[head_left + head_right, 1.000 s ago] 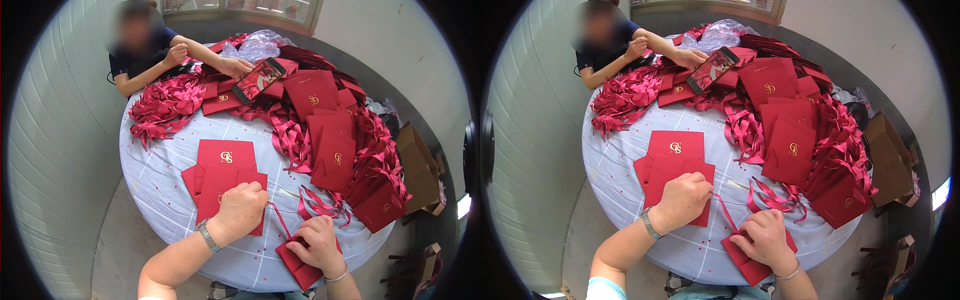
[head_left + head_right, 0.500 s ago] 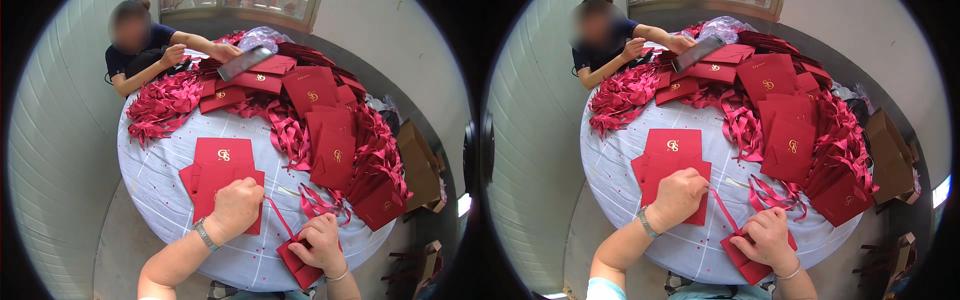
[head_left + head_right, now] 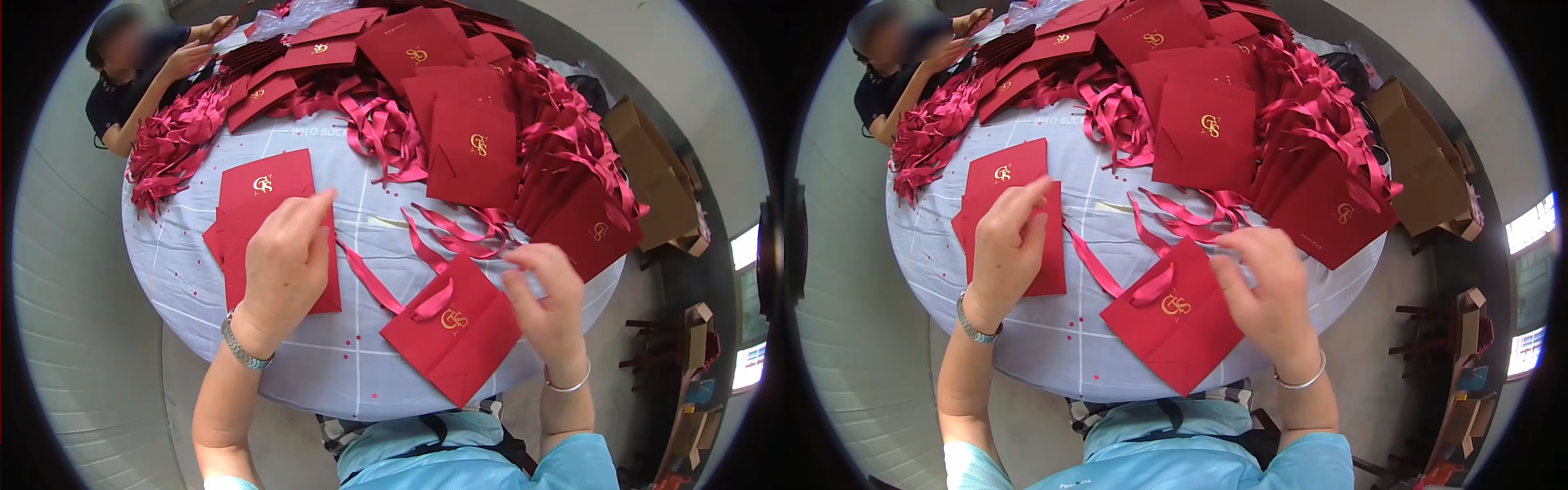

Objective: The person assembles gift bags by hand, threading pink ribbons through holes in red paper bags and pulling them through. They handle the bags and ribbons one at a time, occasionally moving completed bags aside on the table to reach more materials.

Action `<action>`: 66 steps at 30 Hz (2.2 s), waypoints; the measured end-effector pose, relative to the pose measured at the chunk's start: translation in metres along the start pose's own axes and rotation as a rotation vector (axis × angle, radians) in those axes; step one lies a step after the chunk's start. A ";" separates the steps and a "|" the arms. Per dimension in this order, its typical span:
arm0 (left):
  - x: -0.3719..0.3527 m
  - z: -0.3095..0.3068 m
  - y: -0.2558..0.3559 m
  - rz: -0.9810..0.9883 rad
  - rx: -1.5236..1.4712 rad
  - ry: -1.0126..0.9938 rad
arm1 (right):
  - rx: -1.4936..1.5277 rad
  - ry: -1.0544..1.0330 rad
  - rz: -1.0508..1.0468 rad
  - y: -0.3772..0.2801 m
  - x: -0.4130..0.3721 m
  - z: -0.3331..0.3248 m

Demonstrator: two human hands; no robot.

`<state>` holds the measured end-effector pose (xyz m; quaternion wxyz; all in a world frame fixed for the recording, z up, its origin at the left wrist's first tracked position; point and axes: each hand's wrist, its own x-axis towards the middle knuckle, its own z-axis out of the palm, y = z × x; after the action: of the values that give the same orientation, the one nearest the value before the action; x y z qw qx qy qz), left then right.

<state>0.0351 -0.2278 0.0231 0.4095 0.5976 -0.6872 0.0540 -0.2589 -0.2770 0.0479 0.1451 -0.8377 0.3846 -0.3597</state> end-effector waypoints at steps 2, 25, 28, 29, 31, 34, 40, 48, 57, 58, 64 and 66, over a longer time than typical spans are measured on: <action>0.006 0.005 0.012 0.094 -0.025 -0.140 | -0.066 -0.171 -0.162 0.012 -0.005 0.008; 0.009 0.074 0.040 -0.153 0.050 -0.347 | -0.061 -0.427 -0.373 0.034 0.019 0.032; 0.008 0.063 0.037 -0.133 0.004 -0.336 | 0.105 -0.302 -0.327 0.029 0.019 0.025; 0.010 0.047 0.047 -0.125 -0.130 -0.182 | 0.077 -0.264 -0.324 0.028 0.021 0.016; 0.011 0.012 0.067 -0.137 -0.305 -0.006 | 0.065 -0.198 -0.307 0.019 0.030 -0.010; 0.003 -0.027 0.078 -0.177 -0.345 0.165 | -0.023 0.067 -0.340 -0.010 0.047 -0.048; -0.019 -0.047 0.092 -0.339 -0.623 0.142 | -0.422 0.254 -0.473 -0.097 0.056 -0.039; -0.059 -0.059 0.017 -0.696 -0.733 0.472 | 0.588 -0.289 -0.035 -0.071 0.103 0.028; -0.055 -0.037 0.055 -0.402 0.202 -0.014 | -0.508 -0.361 -0.085 0.018 0.091 0.102; -0.053 -0.035 0.054 -0.454 0.270 -0.123 | -0.563 -0.358 -0.075 0.017 0.089 0.101; -0.043 -0.027 0.032 -0.680 0.109 -0.151 | -0.399 -0.241 -0.203 0.033 0.081 0.098; -0.041 -0.026 0.029 -0.718 -0.008 -0.147 | -0.143 -0.074 -0.294 0.033 0.078 0.091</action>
<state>0.0211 -0.1736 0.0261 0.3543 0.8014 -0.4613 -0.1391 -0.1766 -0.3603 0.0056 0.0451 -0.9058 0.2768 -0.3176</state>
